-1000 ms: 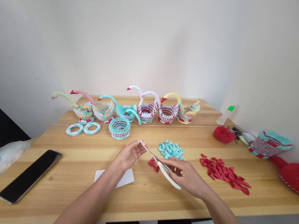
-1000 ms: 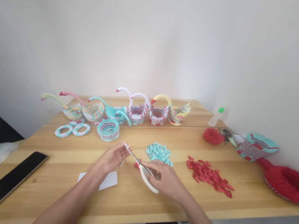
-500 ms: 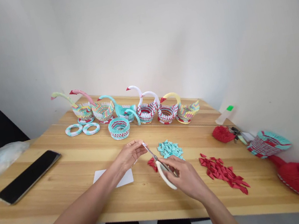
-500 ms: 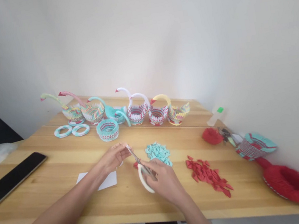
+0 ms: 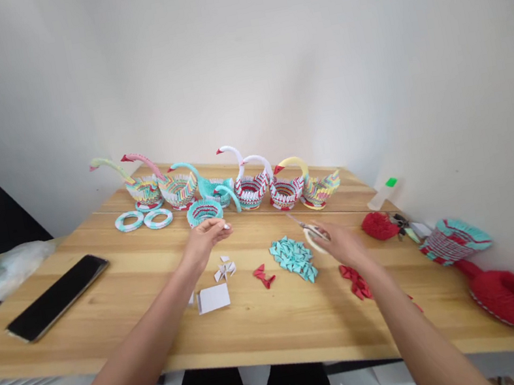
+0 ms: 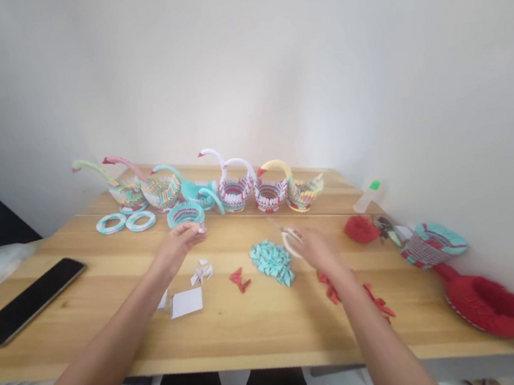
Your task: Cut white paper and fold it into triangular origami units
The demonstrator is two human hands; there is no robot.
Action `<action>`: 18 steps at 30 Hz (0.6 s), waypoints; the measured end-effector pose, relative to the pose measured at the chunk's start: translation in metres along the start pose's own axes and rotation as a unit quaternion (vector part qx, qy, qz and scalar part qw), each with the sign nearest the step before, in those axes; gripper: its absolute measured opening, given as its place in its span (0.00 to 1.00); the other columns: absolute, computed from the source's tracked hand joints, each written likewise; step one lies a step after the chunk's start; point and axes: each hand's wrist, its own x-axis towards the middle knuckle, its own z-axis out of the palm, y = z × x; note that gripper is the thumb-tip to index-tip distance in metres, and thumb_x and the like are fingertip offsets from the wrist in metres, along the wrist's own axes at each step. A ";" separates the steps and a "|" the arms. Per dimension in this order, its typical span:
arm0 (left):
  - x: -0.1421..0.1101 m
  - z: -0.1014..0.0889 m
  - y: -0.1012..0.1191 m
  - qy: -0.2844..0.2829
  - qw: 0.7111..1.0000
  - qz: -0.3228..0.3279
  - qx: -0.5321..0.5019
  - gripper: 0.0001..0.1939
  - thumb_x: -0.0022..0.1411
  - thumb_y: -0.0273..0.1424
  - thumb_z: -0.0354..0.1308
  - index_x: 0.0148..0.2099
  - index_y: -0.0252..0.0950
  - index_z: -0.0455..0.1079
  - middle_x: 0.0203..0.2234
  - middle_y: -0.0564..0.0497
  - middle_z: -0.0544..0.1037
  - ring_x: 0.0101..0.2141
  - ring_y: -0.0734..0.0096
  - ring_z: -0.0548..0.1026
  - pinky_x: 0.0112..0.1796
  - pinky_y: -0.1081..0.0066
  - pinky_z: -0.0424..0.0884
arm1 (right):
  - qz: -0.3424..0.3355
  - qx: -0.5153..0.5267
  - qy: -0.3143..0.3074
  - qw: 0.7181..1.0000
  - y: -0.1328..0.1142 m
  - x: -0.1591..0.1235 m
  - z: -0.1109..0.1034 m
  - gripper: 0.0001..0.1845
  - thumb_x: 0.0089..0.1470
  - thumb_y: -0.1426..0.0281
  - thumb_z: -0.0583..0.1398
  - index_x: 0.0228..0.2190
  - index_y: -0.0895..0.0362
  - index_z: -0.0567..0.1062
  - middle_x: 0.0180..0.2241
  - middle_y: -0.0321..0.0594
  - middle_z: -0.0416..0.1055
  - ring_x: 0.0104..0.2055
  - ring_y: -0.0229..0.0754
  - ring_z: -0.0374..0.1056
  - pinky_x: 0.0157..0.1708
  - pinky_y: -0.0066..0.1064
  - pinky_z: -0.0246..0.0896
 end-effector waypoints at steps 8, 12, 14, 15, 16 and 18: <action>-0.003 -0.006 0.009 -0.086 0.888 0.073 0.447 0.04 0.49 0.29 0.60 0.30 0.35 0.75 0.24 0.51 0.77 0.26 0.67 0.72 0.28 0.74 0.61 | 0.031 -0.066 -0.039 0.997 0.029 0.028 0.025 0.17 0.55 0.66 0.55 0.43 0.58 0.74 0.38 0.54 0.74 0.39 0.54 0.69 0.31 0.36 0.57; -0.007 -0.026 0.005 -0.152 0.842 0.090 0.510 0.06 0.52 0.32 0.59 0.28 0.37 0.75 0.25 0.51 0.79 0.26 0.66 0.72 0.28 0.75 0.60 | -0.106 0.063 -0.004 0.992 -0.046 -0.007 -0.012 0.20 0.57 0.68 0.51 0.51 0.56 0.69 0.48 0.49 0.70 0.49 0.51 0.64 0.45 0.40 0.57; -0.008 -0.037 0.004 -0.138 0.837 0.098 0.521 0.06 0.52 0.34 0.59 0.29 0.38 0.76 0.26 0.50 0.79 0.27 0.66 0.73 0.28 0.75 0.60 | -0.208 0.156 -0.070 0.963 -0.092 -0.043 -0.040 0.19 0.58 0.64 0.51 0.51 0.50 0.69 0.48 0.42 0.70 0.51 0.47 0.63 0.48 0.40 0.56; -0.008 -0.042 0.005 -0.125 0.835 0.098 0.527 0.06 0.52 0.34 0.60 0.29 0.39 0.76 0.27 0.50 0.80 0.28 0.65 0.73 0.29 0.75 0.60 | -0.255 0.195 -0.117 0.940 -0.112 -0.062 -0.054 0.19 0.58 0.62 0.51 0.50 0.47 0.69 0.48 0.39 0.70 0.50 0.45 0.64 0.47 0.38 0.58; -0.009 -0.047 0.007 -0.116 0.833 0.094 0.532 0.06 0.51 0.34 0.60 0.30 0.39 0.76 0.28 0.50 0.80 0.29 0.65 0.73 0.29 0.75 0.61 | -0.311 0.239 -0.160 0.906 -0.129 -0.082 -0.066 0.18 0.58 0.60 0.52 0.50 0.43 0.69 0.46 0.36 0.71 0.48 0.43 0.65 0.44 0.36 0.61; -0.011 -0.055 0.011 -0.115 0.823 0.078 0.551 0.08 0.51 0.35 0.59 0.32 0.39 0.77 0.31 0.49 0.80 0.31 0.63 0.74 0.31 0.75 0.61 | -0.372 0.294 -0.188 0.860 -0.150 -0.118 -0.083 0.16 0.56 0.55 0.52 0.46 0.37 0.70 0.40 0.30 0.74 0.43 0.41 0.68 0.37 0.32 0.64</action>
